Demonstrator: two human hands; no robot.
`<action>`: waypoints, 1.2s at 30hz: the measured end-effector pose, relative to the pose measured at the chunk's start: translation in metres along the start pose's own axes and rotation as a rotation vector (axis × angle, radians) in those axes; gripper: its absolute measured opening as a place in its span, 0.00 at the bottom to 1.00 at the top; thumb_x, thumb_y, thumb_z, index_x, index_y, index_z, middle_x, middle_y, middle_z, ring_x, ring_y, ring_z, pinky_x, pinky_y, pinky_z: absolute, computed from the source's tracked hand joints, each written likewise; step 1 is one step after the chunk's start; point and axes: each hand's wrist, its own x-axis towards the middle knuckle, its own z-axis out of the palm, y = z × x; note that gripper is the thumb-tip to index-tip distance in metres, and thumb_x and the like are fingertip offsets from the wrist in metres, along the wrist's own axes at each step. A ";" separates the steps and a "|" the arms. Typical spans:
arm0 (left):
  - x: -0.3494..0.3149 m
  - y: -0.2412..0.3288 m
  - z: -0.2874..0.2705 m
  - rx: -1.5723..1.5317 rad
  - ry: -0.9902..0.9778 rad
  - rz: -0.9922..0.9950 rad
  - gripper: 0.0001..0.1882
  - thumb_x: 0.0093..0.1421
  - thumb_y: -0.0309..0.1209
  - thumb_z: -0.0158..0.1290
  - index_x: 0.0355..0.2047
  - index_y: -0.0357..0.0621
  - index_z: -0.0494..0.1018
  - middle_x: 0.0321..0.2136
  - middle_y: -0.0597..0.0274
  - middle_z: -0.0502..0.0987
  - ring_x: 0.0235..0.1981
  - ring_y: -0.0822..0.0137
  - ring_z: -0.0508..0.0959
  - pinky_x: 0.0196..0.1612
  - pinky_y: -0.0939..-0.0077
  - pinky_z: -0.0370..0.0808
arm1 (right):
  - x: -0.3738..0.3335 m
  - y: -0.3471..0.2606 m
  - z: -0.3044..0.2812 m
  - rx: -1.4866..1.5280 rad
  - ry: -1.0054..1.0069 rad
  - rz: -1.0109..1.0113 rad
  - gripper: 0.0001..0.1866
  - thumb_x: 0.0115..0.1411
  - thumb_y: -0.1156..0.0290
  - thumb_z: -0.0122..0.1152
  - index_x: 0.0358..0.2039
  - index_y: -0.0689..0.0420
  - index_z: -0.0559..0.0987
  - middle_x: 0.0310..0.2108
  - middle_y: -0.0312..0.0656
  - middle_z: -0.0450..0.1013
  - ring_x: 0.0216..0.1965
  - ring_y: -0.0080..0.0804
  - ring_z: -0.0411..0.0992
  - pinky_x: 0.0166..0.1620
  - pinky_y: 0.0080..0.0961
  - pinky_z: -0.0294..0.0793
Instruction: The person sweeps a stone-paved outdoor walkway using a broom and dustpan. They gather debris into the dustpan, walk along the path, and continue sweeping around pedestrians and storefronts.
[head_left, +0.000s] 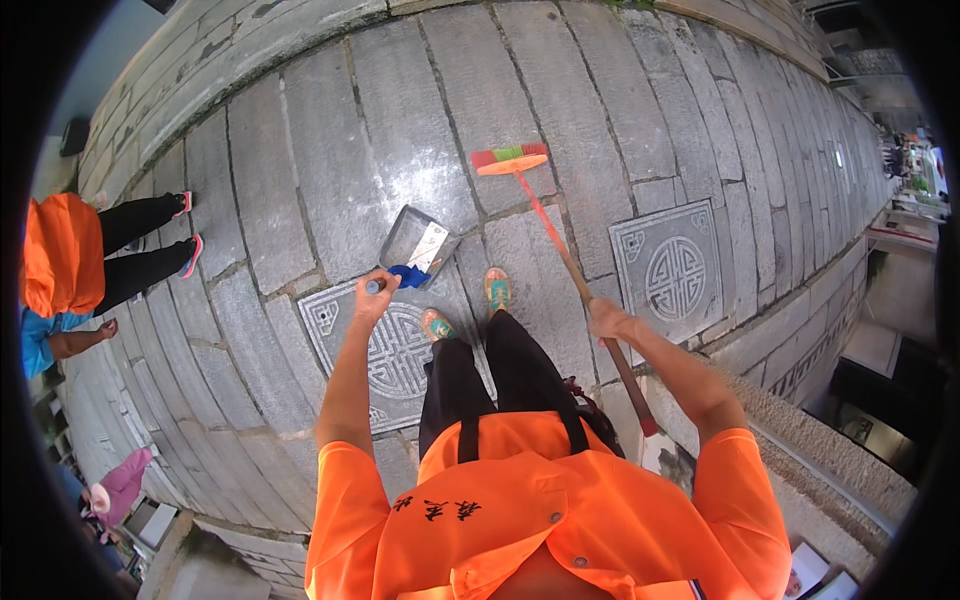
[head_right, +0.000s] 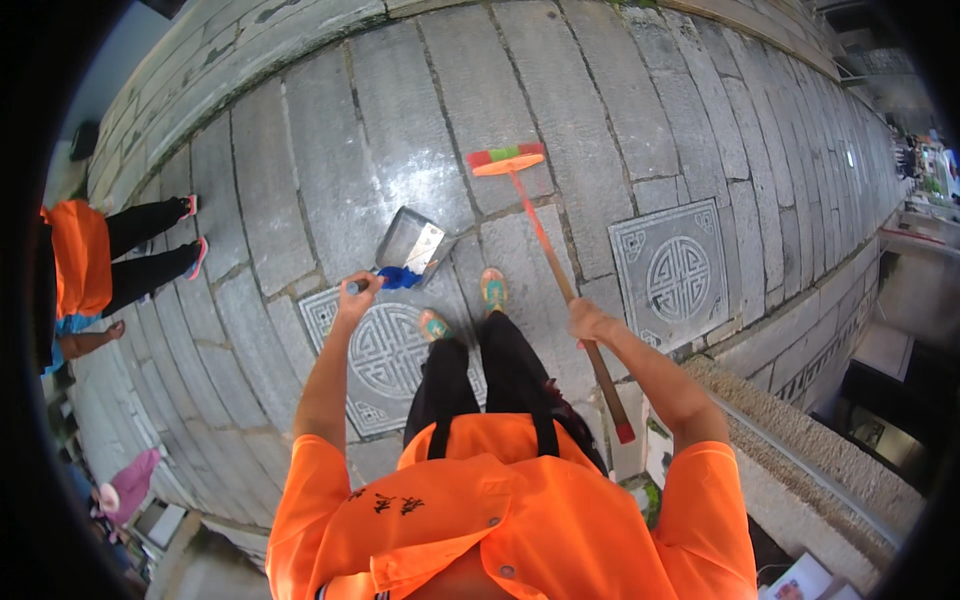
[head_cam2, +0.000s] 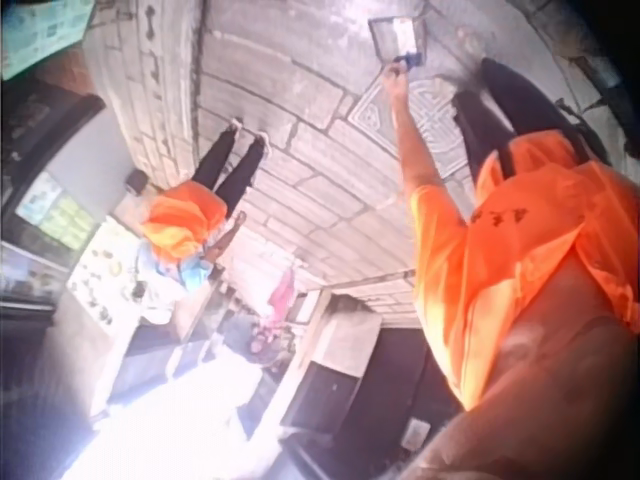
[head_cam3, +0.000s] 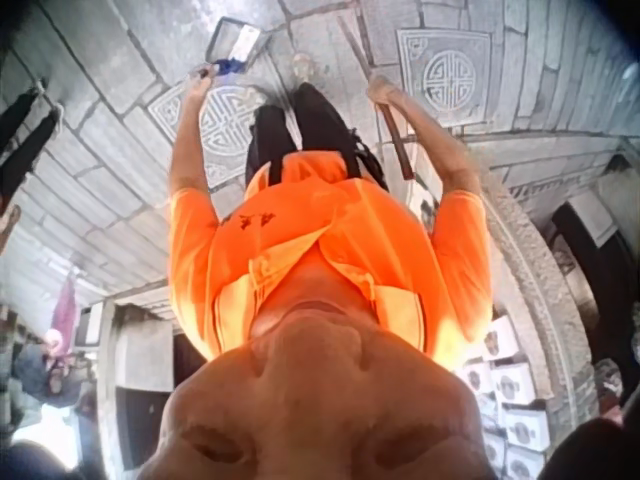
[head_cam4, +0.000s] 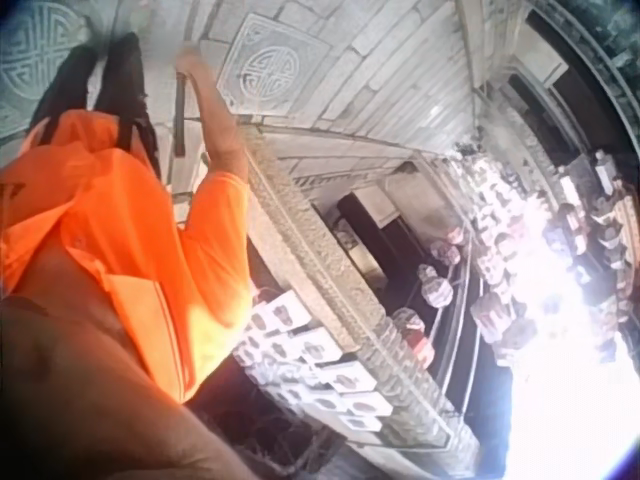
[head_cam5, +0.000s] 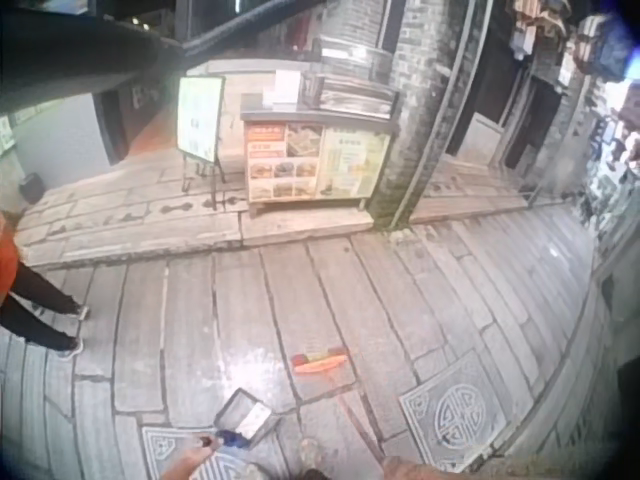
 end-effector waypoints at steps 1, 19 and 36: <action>0.003 -0.007 0.001 0.010 0.020 -0.014 0.09 0.48 0.25 0.58 0.17 0.37 0.69 0.15 0.73 0.65 0.21 0.80 0.63 0.29 0.84 0.65 | -0.019 -0.006 0.015 -0.023 -0.055 -0.051 0.11 0.49 0.77 0.46 0.29 0.76 0.68 0.22 0.55 0.70 0.19 0.42 0.73 0.19 0.32 0.73; -0.054 -0.002 -0.091 0.104 0.023 -0.027 0.08 0.50 0.23 0.56 0.16 0.38 0.70 0.15 0.73 0.69 0.19 0.80 0.64 0.23 0.83 0.62 | -0.086 -0.004 -0.022 0.859 -0.113 0.204 0.10 0.45 0.81 0.50 0.27 0.61 0.59 0.14 0.38 0.60 0.10 0.24 0.59 0.10 0.22 0.57; -0.095 -0.063 -0.178 0.009 0.218 0.015 0.09 0.47 0.26 0.58 0.15 0.36 0.70 0.15 0.69 0.70 0.20 0.79 0.66 0.24 0.82 0.63 | -0.113 -0.153 -0.019 0.619 -0.281 -0.044 0.07 0.45 0.79 0.52 0.17 0.58 0.64 0.09 0.34 0.56 0.06 0.20 0.54 0.09 0.19 0.49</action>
